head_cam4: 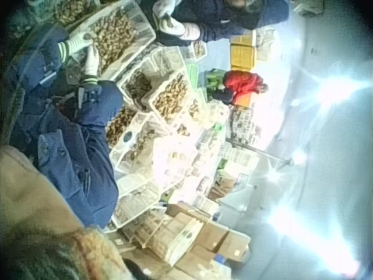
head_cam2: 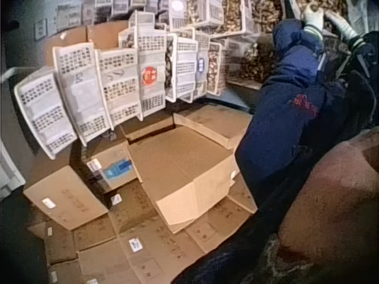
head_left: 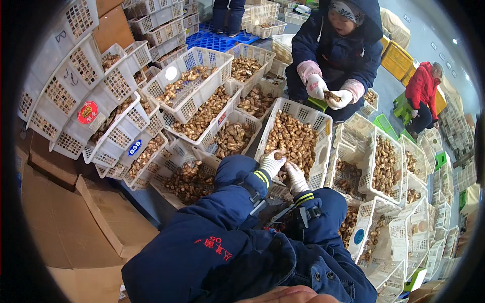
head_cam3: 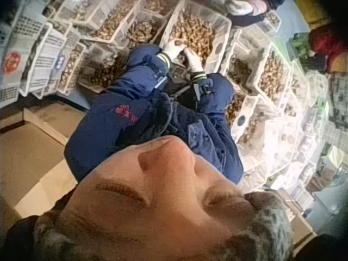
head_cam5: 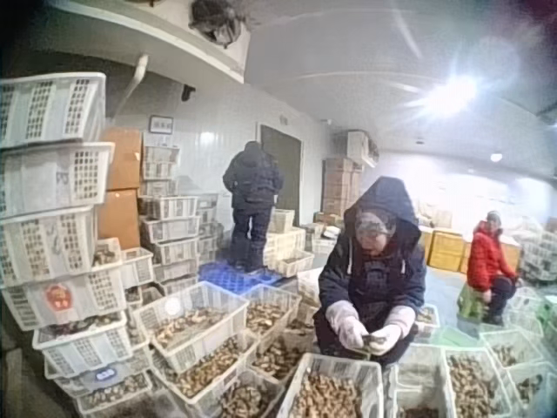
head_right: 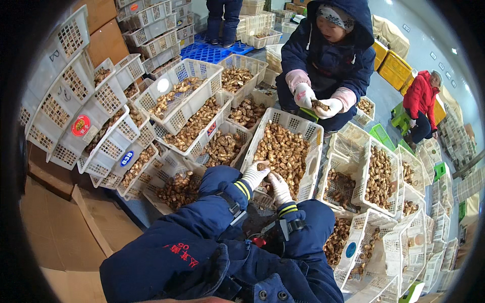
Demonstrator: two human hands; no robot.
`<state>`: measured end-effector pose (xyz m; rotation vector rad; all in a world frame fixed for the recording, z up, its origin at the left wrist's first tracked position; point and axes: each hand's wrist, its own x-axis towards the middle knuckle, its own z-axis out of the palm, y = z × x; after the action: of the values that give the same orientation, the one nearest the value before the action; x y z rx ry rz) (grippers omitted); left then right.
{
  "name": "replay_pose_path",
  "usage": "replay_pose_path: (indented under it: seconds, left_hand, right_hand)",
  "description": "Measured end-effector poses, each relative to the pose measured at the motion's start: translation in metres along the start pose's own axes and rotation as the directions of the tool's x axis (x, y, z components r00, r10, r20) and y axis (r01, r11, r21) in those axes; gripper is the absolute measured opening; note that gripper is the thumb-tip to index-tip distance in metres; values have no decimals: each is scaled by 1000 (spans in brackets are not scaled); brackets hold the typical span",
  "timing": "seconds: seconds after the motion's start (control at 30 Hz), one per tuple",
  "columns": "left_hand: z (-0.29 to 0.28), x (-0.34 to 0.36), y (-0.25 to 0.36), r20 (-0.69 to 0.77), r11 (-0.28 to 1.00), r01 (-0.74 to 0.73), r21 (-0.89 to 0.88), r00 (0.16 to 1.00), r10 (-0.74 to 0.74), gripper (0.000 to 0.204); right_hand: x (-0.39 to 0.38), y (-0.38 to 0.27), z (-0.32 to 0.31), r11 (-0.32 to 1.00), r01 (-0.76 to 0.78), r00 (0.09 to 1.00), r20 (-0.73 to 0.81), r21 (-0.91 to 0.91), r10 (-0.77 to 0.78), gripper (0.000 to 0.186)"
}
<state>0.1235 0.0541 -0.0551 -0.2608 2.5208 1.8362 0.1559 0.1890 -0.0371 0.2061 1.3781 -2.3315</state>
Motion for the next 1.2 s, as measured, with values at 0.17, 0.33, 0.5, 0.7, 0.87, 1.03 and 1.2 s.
replay_pose_path:
  seconds: [0.17, 0.33, 0.5, 0.7, 0.87, 1.03, 1.2]
  left_hand:
    - [15, 6, 1, 196, 950, 117, -290, 979, -61, 32]
    - [4, 10, -24, 120, 870, 174, -461, 984, -133, 28]
    - [-3, -3, 9, 263, 750, 330, -573, 941, -213, 26]
    - [-8, -5, 12, 340, 772, 392, -501, 909, -241, 28]
    - [-8, -4, 6, 368, 759, 410, -506, 898, -240, 28]
    - [-5, -3, 4, 370, 750, 414, -517, 897, -240, 27]
    - [-5, -2, 0, 369, 768, 377, -518, 908, -197, 26]
  right_hand:
    - [16, 10, -41, 983, 144, 975, -154, -117, -161, 29]
    - [20, 15, -25, 951, 185, 958, -172, -248, -231, 27]
    - [32, 22, -43, 917, 208, 953, -142, -339, -269, 28]
    - [32, 21, -38, 930, 152, 966, -149, -335, -212, 27]
    - [23, 15, -29, 946, 80, 974, -175, -315, -141, 32]
    - [20, 13, -27, 932, 103, 972, -163, -347, -168, 31]
    - [21, 15, -28, 956, 110, 978, -140, -271, -152, 31]
